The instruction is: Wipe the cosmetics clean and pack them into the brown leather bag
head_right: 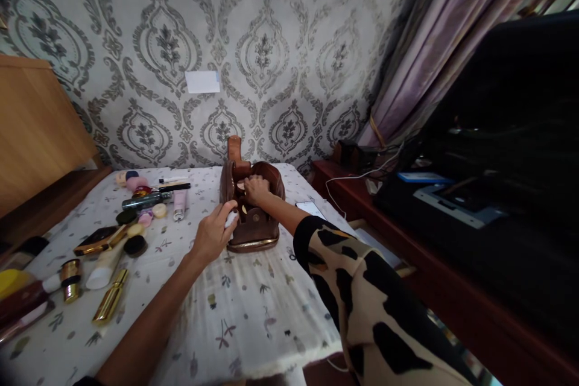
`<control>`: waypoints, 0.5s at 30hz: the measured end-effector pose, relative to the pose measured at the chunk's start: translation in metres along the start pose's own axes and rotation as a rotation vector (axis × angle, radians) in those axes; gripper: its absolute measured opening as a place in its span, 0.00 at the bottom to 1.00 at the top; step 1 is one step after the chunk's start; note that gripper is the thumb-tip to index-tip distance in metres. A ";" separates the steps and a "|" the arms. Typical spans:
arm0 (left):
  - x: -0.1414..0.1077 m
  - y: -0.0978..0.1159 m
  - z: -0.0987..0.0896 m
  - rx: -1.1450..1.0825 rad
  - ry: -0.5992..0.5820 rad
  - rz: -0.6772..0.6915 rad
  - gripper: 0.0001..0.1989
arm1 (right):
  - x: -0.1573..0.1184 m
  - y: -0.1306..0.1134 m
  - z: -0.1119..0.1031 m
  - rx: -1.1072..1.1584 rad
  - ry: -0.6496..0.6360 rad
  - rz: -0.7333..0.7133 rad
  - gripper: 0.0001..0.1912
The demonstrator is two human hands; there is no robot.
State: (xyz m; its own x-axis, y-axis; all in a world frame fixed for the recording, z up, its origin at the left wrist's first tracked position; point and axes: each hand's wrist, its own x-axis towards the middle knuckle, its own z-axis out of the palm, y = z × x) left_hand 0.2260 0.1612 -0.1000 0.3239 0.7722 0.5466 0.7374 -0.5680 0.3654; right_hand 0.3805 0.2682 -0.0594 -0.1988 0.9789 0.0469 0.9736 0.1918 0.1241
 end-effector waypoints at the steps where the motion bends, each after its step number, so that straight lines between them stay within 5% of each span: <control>1: 0.000 0.000 0.000 0.001 0.002 0.000 0.15 | 0.000 -0.001 -0.001 -0.009 0.014 -0.031 0.21; 15: 0.000 0.001 -0.001 -0.008 0.004 0.010 0.15 | 0.012 -0.001 0.012 -0.059 -0.003 -0.314 0.16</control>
State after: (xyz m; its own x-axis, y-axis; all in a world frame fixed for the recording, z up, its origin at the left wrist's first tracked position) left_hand 0.2256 0.1604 -0.0987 0.3293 0.7651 0.5534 0.7294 -0.5783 0.3655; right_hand 0.3789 0.2810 -0.0707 -0.4885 0.8726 -0.0061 0.8562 0.4806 0.1897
